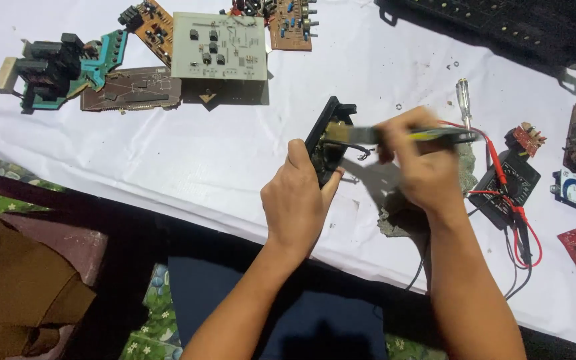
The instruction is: Cleaning a plastic component with a cloth and brush, then applying hot glue by melting a glue stick with a lighter.
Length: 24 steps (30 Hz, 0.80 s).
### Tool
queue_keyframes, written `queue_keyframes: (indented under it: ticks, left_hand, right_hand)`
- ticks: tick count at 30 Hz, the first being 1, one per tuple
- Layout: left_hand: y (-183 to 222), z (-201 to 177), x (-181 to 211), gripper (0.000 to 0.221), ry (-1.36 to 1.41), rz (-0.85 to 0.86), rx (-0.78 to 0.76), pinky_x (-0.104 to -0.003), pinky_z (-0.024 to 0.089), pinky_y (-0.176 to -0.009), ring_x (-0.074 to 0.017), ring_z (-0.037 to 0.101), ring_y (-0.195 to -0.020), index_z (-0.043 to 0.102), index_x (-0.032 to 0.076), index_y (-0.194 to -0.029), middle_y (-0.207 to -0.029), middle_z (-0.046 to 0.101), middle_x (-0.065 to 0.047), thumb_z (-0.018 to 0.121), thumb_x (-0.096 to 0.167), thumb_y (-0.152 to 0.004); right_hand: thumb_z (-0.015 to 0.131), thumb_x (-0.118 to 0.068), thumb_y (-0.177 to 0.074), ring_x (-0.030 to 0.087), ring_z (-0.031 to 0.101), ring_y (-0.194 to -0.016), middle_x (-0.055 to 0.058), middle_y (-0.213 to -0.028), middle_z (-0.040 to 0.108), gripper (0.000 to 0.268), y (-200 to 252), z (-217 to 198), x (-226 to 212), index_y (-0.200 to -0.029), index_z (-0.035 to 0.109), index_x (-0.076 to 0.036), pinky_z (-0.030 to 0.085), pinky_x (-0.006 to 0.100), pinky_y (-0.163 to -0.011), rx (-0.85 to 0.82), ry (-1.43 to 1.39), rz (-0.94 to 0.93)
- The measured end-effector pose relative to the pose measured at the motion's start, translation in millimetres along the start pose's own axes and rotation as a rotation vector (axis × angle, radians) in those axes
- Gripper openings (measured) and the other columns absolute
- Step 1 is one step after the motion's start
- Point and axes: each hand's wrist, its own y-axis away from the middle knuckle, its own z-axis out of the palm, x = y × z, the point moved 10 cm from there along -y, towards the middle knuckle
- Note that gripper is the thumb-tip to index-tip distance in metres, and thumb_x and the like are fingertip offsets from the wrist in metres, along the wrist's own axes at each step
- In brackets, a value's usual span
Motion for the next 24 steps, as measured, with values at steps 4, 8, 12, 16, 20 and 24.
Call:
queue_keyframes:
  ticks: [4, 8, 12, 16, 20, 24]
  left_hand:
    - [-2.2, 0.4, -0.6, 0.051, 0.002, 0.003, 0.013, -0.040, 0.056, -0.043, -0.0240, 0.067, -0.043, 0.053, 0.000, -0.101, -0.056, 0.062, -0.009, 0.086, 0.033, -0.080]
    - [-2.0, -0.3, -0.5, 0.052, -0.007, 0.011, 0.017, -0.040, 0.056, -0.042, -0.0237, 0.066, -0.042, 0.054, 0.000, -0.101, -0.055, 0.062, -0.008, 0.087, 0.033, -0.079]
    - [-0.4, -1.2, 0.6, 0.051, 0.000, 0.004, 0.020, -0.043, 0.057, -0.044, -0.0263, 0.068, -0.045, 0.053, 0.000, -0.102, -0.057, 0.064, -0.010, 0.086, 0.034, -0.080]
    - [0.6, 5.3, -0.4, 0.055, -0.015, 0.021, 0.014, -0.048, 0.056, -0.046, -0.0305, 0.069, -0.047, 0.052, 0.001, -0.104, -0.059, 0.064, -0.012, 0.085, 0.037, -0.080]
    - [-0.4, 11.5, -5.1, 0.063, -0.096, 0.002, 0.028, -0.052, 0.057, -0.052, -0.0352, 0.071, -0.053, 0.050, 0.004, -0.108, -0.061, 0.066, -0.013, 0.085, 0.048, -0.077]
    - [0.7, 6.9, -4.0, 0.064, -0.139, -0.001, 0.040, -0.049, 0.057, -0.053, -0.0334, 0.071, -0.053, 0.049, 0.006, -0.107, -0.060, 0.066, -0.011, 0.085, 0.050, -0.077]
  right_hand:
    - [0.068, -0.008, -0.109, 0.027, 0.066, -0.064, 0.016, -0.068, 0.064, 0.015, 0.3, -7.4, -5.5, -0.097, 0.069, 0.000, 0.053, 0.038, -0.070, 0.038, 0.237, -0.074]
    - [0.063, -0.007, -0.110, 0.018, 0.064, -0.062, 0.011, -0.066, 0.063, 0.016, -0.6, -12.7, -1.7, -0.097, 0.067, 0.000, 0.054, 0.031, -0.069, 0.082, 0.034, -0.001]
    - [0.062, -0.007, -0.116, 0.018, 0.061, -0.058, 0.009, -0.064, 0.059, 0.019, -4.7, -49.4, 22.8, -0.098, 0.065, -0.002, 0.050, 0.028, -0.063, 0.239, 0.076, -0.025]
    - [0.071, -0.005, -0.116, 0.021, 0.067, -0.066, 0.014, -0.071, 0.064, 0.012, -2.3, -73.2, 1.6, -0.106, 0.070, 0.002, 0.052, 0.030, -0.068, 0.347, 0.306, -0.097]
    - [0.069, -0.009, -0.102, 0.037, 0.068, -0.089, 0.019, -0.088, 0.070, 0.016, -2.3, -55.9, 17.2, -0.116, 0.074, -0.009, 0.053, 0.047, -0.086, 0.090, 0.496, 0.024]
    - [0.063, 0.008, -0.083, 0.047, 0.070, -0.103, 0.023, -0.127, 0.069, 0.052, 12.4, -27.6, 8.4, -0.130, 0.071, -0.012, 0.052, 0.059, -0.094, -0.262, 0.712, 0.122]
